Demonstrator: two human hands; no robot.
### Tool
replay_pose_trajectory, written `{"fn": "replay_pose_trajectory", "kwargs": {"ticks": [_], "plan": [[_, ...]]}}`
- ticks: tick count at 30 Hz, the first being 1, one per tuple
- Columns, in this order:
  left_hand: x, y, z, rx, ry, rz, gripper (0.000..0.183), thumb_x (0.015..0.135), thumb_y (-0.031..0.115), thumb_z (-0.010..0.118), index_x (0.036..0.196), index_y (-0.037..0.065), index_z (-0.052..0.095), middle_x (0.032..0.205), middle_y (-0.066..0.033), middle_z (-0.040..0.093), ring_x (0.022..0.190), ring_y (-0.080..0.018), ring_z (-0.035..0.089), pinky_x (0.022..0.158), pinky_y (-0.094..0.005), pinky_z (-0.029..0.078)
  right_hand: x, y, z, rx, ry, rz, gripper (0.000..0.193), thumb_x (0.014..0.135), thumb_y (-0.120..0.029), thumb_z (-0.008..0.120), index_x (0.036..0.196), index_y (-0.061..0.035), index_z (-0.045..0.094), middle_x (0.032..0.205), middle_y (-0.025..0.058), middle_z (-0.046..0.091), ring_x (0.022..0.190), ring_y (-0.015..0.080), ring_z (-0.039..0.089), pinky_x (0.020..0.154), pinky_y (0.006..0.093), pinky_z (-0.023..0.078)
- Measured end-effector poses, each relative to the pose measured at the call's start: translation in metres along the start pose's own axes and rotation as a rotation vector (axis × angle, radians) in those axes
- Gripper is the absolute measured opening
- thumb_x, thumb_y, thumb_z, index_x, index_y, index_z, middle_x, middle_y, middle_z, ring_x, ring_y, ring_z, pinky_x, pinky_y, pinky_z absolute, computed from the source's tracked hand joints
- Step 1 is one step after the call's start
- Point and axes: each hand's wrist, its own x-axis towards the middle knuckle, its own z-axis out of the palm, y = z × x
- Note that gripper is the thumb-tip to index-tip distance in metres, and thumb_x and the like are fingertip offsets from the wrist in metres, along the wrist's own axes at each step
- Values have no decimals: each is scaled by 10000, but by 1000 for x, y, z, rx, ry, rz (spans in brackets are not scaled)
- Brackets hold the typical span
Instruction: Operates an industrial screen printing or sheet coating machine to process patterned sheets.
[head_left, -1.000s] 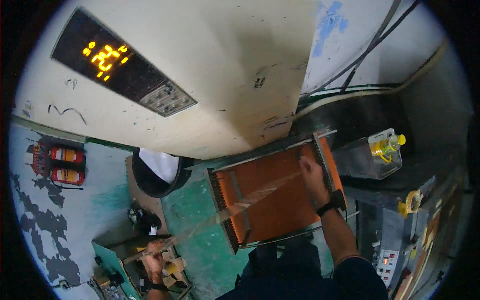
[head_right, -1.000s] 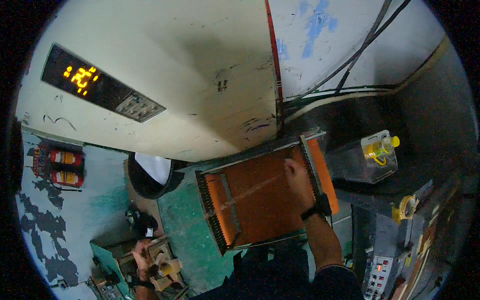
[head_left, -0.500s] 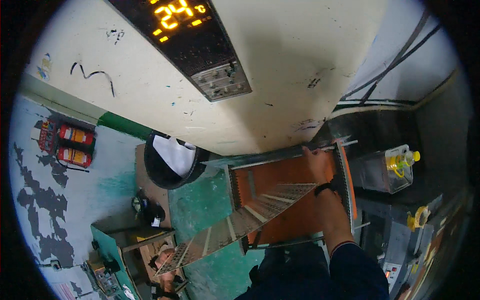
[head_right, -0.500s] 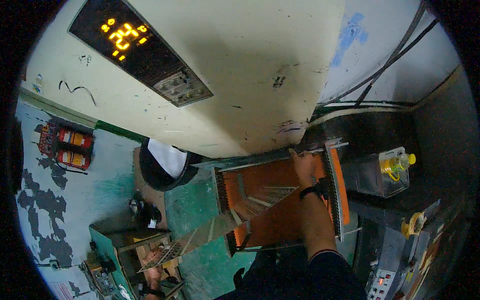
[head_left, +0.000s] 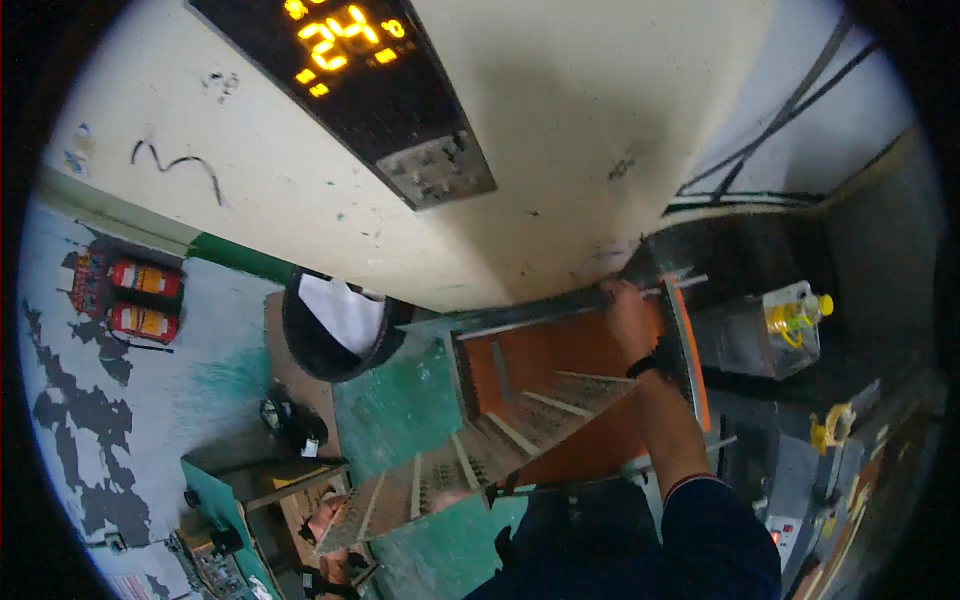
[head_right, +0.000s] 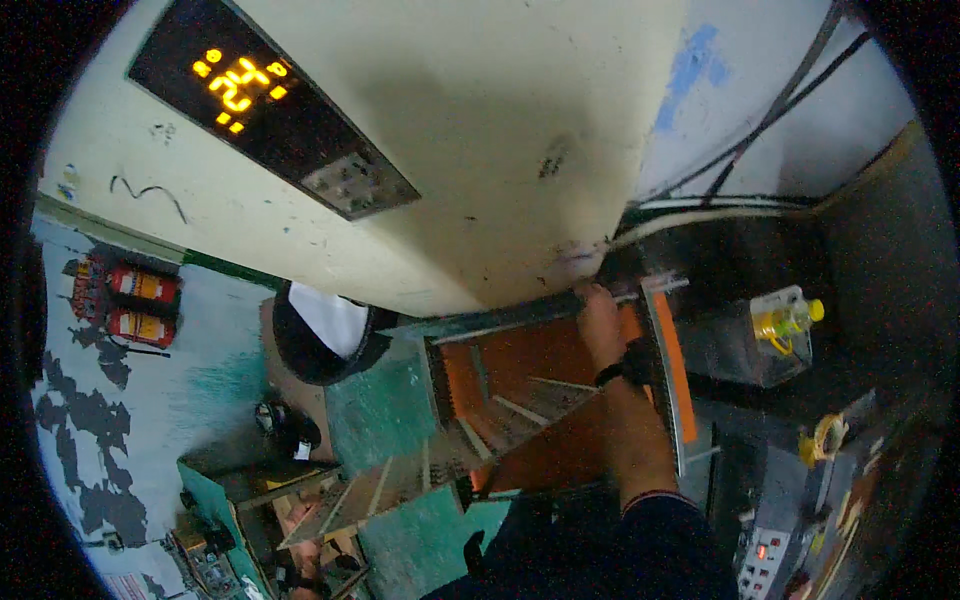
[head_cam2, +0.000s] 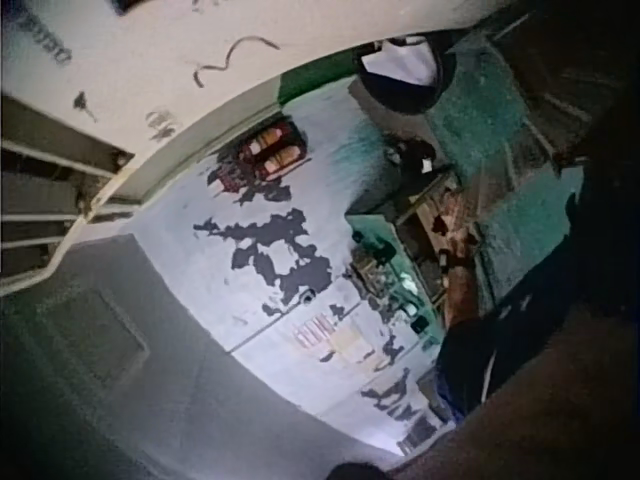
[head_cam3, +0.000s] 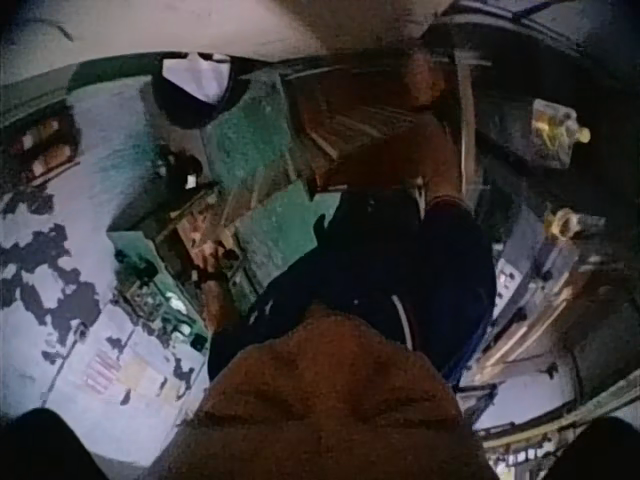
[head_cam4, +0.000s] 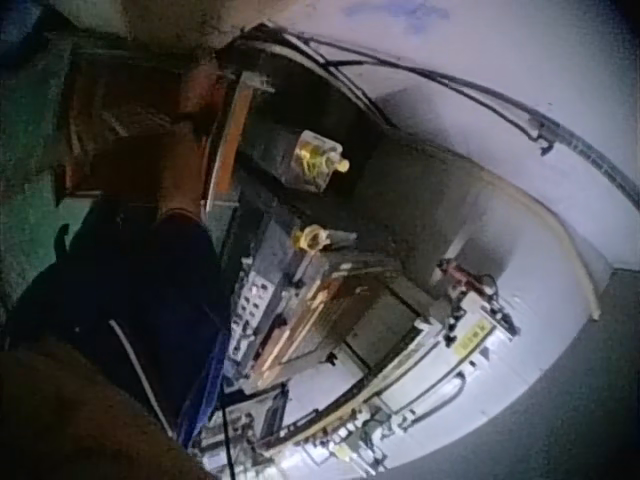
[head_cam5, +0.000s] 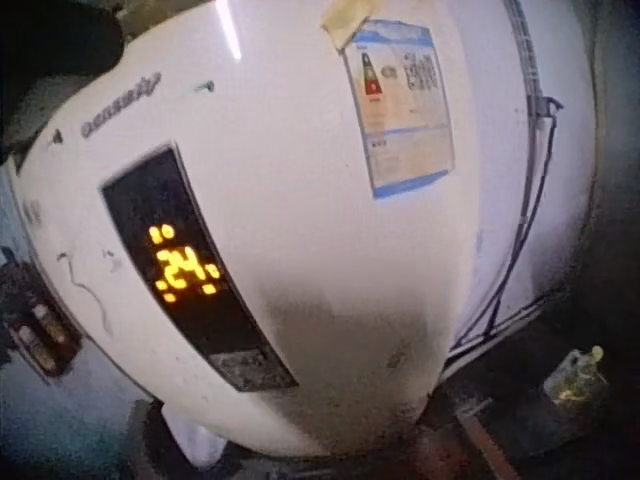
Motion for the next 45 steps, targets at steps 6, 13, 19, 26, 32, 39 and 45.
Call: {"fn": "replay_pose_trajectory", "kwargs": {"ticks": [6,13,19,26,32,39,45], "plan": [[9,19,-17,418,-117,171,428,945,341,493,1170,-19,551,1181,-134,579,1054,-261,545,898,-361,445,-80,23,-52,415,-32,44,264,849,-153,567,1073,-28,628,985,172,650,889,300,622,789,366,488],[43,54,2,683,-1,352,210,905,179,599,944,-28,608,910,-170,639,801,-259,614,749,-359,467,-262,56,-122,-32,-606,397,431,846,-435,596,823,-8,656,789,219,638,779,384,624,689,451,487],[57,87,23,675,-77,611,186,918,144,568,923,-38,611,830,-166,624,740,-247,586,716,-363,458,-322,47,-112,-236,-664,308,392,823,-404,622,773,-16,660,727,210,634,745,379,627,670,458,497],[68,72,12,753,0,631,83,871,68,591,885,-7,624,820,-150,631,736,-266,584,711,-368,457,-336,56,-99,-270,-430,236,171,732,-185,628,767,-17,630,800,189,631,773,372,614,679,457,495],[64,67,7,612,2,631,87,876,37,563,882,-10,636,866,-151,658,793,-265,611,749,-358,466,-308,49,-108,447,-347,434,82,714,-42,596,791,-41,623,789,140,565,793,355,570,681,471,472],[55,70,17,590,60,585,87,866,41,589,886,-35,627,820,-140,641,736,-231,595,734,-342,472,-176,11,-60,714,-134,196,576,799,18,563,1349,-58,411,1326,102,482,1227,215,458,1004,338,380],[44,101,48,774,89,566,163,887,132,580,875,-27,612,750,-154,580,703,-208,538,672,-321,435,-138,-36,9,958,-179,-20,640,794,78,556,1387,-68,364,1380,63,432,1278,184,397,1043,332,343]]}}
